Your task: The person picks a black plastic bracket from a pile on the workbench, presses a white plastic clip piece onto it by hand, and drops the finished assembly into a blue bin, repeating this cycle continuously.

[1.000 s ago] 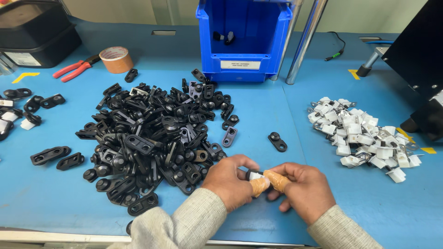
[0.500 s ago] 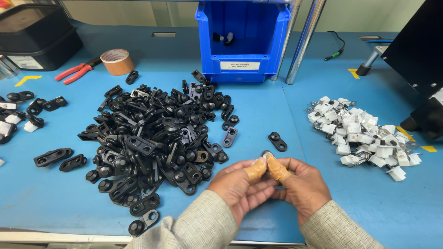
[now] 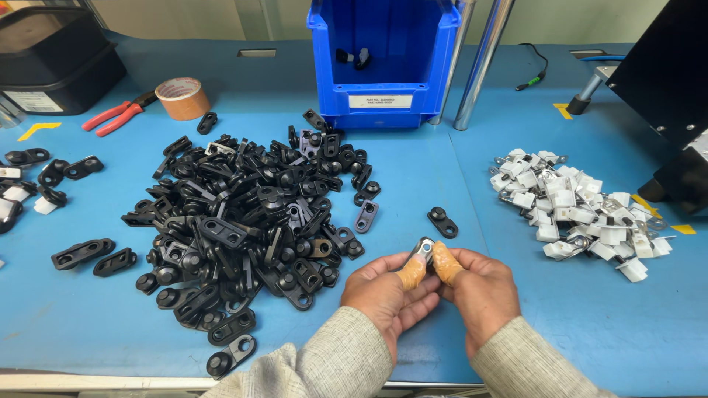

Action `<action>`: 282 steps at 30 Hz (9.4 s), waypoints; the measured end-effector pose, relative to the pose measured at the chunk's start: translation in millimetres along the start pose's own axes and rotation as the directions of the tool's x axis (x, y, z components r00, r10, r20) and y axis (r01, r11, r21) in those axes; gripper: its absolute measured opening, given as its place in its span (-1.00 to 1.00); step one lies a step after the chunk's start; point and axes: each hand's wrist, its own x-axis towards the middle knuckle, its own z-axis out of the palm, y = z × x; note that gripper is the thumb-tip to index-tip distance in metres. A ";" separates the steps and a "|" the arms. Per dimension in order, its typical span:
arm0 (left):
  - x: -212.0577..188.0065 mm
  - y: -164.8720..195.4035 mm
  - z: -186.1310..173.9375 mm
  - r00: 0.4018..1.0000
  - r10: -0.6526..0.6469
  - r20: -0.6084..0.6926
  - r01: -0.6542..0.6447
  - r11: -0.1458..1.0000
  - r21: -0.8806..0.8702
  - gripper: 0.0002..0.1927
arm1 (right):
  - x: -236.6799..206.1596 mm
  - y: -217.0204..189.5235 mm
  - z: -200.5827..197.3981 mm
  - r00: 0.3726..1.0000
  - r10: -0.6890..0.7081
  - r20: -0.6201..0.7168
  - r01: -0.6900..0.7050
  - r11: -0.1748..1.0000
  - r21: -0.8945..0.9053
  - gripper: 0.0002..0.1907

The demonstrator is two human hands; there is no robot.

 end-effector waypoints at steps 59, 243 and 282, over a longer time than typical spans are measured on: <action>3.4 10.7 -1.9 0.985 0.168 -0.027 -0.116 0.778 0.618 -0.70 | 33.7 -16.9 -16.0 0.974 0.124 0.189 -0.077 0.969 -0.236 -0.76; 43.6 58.8 41.0 0.973 -0.003 0.232 -0.231 0.092 0.969 -0.76 | 4.0 -41.5 -23.0 0.886 -0.360 0.293 0.401 0.276 -0.873 -0.63; 23.1 24.0 30.0 0.878 0.346 0.330 -0.370 0.052 0.928 -0.80 | 28.0 -26.2 -24.4 0.911 -0.371 0.180 0.384 0.608 -0.695 -0.67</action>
